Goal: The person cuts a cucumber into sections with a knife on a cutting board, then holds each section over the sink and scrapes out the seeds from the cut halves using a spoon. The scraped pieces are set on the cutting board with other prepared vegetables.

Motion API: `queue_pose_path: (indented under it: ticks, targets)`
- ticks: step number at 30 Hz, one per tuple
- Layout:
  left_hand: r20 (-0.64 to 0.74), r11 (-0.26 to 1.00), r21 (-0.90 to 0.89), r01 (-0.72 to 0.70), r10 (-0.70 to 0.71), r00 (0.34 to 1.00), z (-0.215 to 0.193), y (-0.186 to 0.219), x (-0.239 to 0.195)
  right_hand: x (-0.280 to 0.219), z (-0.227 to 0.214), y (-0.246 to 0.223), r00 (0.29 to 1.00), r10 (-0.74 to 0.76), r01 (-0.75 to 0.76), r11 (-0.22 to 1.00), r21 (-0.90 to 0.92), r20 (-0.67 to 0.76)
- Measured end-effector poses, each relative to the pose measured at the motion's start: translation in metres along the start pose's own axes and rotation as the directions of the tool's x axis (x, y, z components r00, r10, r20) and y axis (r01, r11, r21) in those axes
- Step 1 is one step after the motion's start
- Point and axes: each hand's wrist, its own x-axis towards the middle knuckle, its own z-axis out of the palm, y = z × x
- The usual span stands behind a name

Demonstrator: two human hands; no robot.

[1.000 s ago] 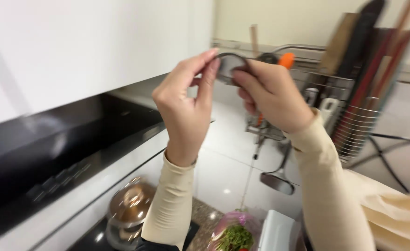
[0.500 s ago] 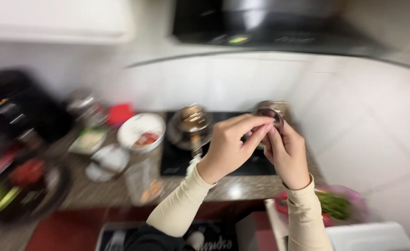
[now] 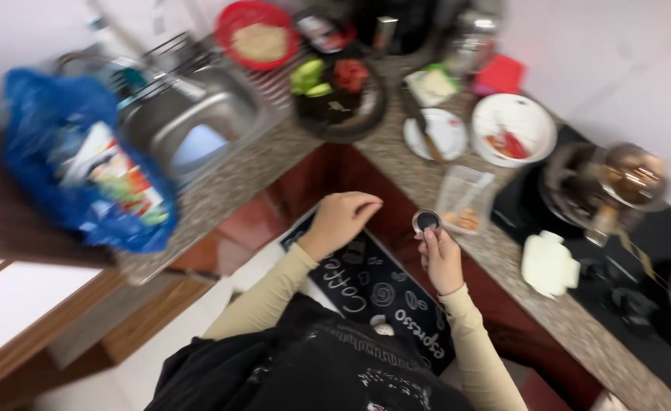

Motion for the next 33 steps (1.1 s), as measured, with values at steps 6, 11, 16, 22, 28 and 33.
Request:
queue_pose_path:
  ticks: [6,11,16,22,28,33]
  targets:
    - [-0.262,0.954,0.197,0.226,-0.171,0.95,-0.158,-0.156,-0.08,0.053,0.147,0.042,0.987,0.07,-0.079,0.995,0.054,0.141]
    - [-0.374,0.887,0.182,0.424,-0.337,0.864,-0.246,-0.214,-0.122,0.078,0.245,0.016,0.982,0.102,-0.131,0.973,0.188,0.159]
    - [-0.373,0.862,0.06,0.503,-0.448,0.812,-0.255,-0.264,-0.139,0.118,0.263,0.017,0.977,0.082,-0.135,0.953,0.272,0.197]
    - [-0.291,0.876,0.06,0.479,-0.443,0.848,-0.231,-0.269,-0.096,0.206,0.232,-0.013,0.999,0.033,-0.032,0.988,0.153,-0.003]
    - [-0.249,0.885,-0.039,0.463,-0.458,0.854,-0.199,-0.277,-0.029,0.361,0.231,-0.026,1.0,-0.015,0.018,0.983,0.185,-0.016]
    - [-0.251,0.851,-0.041,0.524,-0.517,0.819,-0.166,-0.287,0.038,0.483,0.251,-0.002,0.958,-0.285,0.255,0.884,-0.391,-0.018]
